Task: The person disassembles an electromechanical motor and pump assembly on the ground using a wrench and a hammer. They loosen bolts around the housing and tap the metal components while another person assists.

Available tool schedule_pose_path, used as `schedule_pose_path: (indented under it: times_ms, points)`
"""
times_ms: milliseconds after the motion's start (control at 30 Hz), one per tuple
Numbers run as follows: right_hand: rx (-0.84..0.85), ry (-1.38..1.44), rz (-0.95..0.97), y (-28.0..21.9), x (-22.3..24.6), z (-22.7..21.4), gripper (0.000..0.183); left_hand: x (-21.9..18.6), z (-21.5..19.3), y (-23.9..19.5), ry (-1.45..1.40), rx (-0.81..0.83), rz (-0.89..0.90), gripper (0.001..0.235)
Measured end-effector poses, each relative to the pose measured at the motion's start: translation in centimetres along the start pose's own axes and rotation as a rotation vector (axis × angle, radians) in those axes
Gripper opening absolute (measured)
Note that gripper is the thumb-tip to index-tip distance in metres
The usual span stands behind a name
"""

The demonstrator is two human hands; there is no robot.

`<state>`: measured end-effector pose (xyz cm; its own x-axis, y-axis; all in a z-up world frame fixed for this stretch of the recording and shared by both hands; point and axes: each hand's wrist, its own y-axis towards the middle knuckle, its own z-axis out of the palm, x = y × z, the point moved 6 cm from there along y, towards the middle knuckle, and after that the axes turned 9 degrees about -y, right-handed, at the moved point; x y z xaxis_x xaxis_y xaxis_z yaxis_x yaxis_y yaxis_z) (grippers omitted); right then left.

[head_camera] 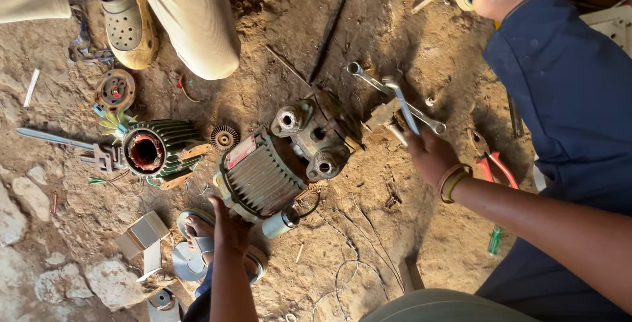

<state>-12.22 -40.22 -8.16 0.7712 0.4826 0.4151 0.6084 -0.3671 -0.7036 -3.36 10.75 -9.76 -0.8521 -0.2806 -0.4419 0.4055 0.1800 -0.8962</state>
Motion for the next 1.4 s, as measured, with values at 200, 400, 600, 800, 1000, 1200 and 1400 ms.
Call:
schedule_pose_path:
  times_ms: [200, 400, 600, 800, 1000, 1200, 1400]
  points:
    - [0.536, 0.456, -0.089, 0.7, 5.8, 0.6, 0.055, -4.1, 0.6, 1.5, 0.295, -0.138, -0.217, 0.112]
    - [0.725, 0.571, -0.014, 2.3, 6.6, 1.6, 0.054, -5.3, 0.5, 3.1, 0.44, -0.158, -0.328, 0.1]
    - [0.62, 0.4, -0.075, 4.6, 5.7, 4.3, 0.057, -4.9, -0.1, 3.8, 0.374, -0.168, -0.085, 0.102]
    - [0.537, 0.139, -0.28, 7.8, 3.1, 8.0, 0.047, -0.5, 1.3, 0.5, -0.214, 0.086, -0.031, 0.102]
    - [0.154, -0.354, -0.801, 11.6, 1.7, 10.5, 0.034, 0.5, 0.8, 0.0, -0.314, 0.213, 0.047, 0.1]
    - [0.381, -0.147, -0.441, 11.1, 1.8, 10.1, 0.04, 1.9, -1.1, 1.2, -0.26, 0.291, 0.059, 0.101]
    - [0.475, -0.218, -0.378, 6.2, 5.0, 6.0, 0.049, 2.7, -1.1, 2.1, -0.245, 0.326, 0.079, 0.103]
